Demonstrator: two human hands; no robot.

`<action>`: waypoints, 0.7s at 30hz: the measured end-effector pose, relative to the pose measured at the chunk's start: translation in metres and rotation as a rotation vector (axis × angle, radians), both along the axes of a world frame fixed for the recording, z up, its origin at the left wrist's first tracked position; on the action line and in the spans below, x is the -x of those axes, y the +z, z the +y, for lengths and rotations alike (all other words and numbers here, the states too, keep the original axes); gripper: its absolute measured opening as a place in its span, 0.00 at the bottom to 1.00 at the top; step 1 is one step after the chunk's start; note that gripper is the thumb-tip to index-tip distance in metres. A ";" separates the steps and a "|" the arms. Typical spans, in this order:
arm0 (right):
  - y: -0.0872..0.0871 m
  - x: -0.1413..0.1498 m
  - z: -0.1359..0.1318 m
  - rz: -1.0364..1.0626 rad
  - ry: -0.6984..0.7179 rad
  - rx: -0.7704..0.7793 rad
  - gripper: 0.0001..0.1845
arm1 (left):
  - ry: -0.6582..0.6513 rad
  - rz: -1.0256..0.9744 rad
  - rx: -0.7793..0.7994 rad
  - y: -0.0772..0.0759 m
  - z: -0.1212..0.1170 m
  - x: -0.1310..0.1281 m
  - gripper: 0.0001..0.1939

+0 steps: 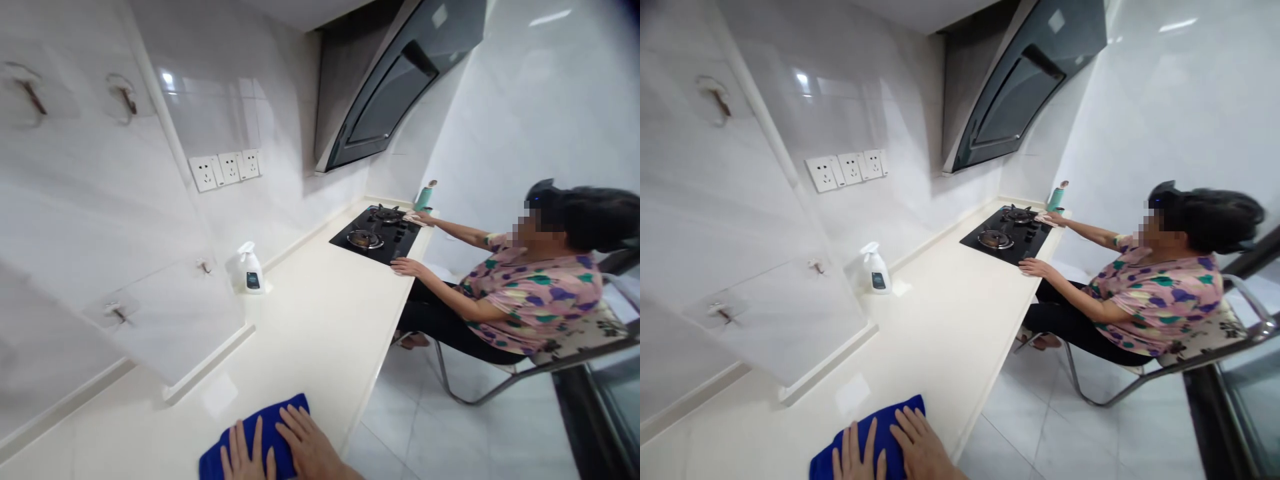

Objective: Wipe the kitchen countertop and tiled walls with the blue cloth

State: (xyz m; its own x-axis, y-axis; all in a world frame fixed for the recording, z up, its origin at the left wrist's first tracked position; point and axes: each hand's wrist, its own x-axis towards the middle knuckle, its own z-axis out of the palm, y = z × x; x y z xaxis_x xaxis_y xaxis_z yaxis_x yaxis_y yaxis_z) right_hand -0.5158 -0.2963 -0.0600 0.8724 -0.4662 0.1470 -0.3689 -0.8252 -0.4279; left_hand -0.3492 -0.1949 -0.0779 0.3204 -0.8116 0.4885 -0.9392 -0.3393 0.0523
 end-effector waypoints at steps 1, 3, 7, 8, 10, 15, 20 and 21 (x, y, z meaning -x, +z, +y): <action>0.001 0.015 -0.003 0.019 -0.033 0.004 0.39 | -0.036 0.007 0.005 -0.001 -0.007 0.012 0.27; 0.003 0.043 -0.008 0.061 -0.094 0.021 0.42 | -0.102 0.019 0.021 -0.003 -0.022 0.035 0.30; -0.001 0.087 -0.022 0.126 -0.220 0.123 0.42 | -0.239 -0.015 0.011 0.002 -0.055 0.070 0.37; -0.004 0.095 -0.027 0.131 -0.256 0.158 0.42 | -0.270 -0.033 -0.001 0.006 -0.063 0.076 0.37; -0.011 0.106 -0.037 0.126 -0.318 0.229 0.41 | -0.316 -0.063 -0.021 0.013 -0.080 0.083 0.37; -0.026 0.102 -0.074 0.090 -0.436 0.345 0.38 | -0.386 -0.070 -0.019 0.019 -0.124 0.077 0.35; -0.024 0.069 -0.113 0.079 -0.477 0.301 0.37 | -0.375 0.034 -0.069 0.016 -0.159 0.057 0.30; -0.021 0.061 -0.120 0.084 -0.473 0.268 0.37 | -0.359 0.054 -0.082 0.017 -0.163 0.052 0.29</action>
State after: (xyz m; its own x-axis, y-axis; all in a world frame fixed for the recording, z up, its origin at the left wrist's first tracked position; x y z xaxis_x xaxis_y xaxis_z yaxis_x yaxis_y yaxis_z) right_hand -0.5765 -0.4165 -0.0810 0.5909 -0.7660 0.2532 -0.7496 -0.6373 -0.1787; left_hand -0.4010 -0.3575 -0.0609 0.0315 -0.9128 0.4072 -0.9958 0.0064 0.0914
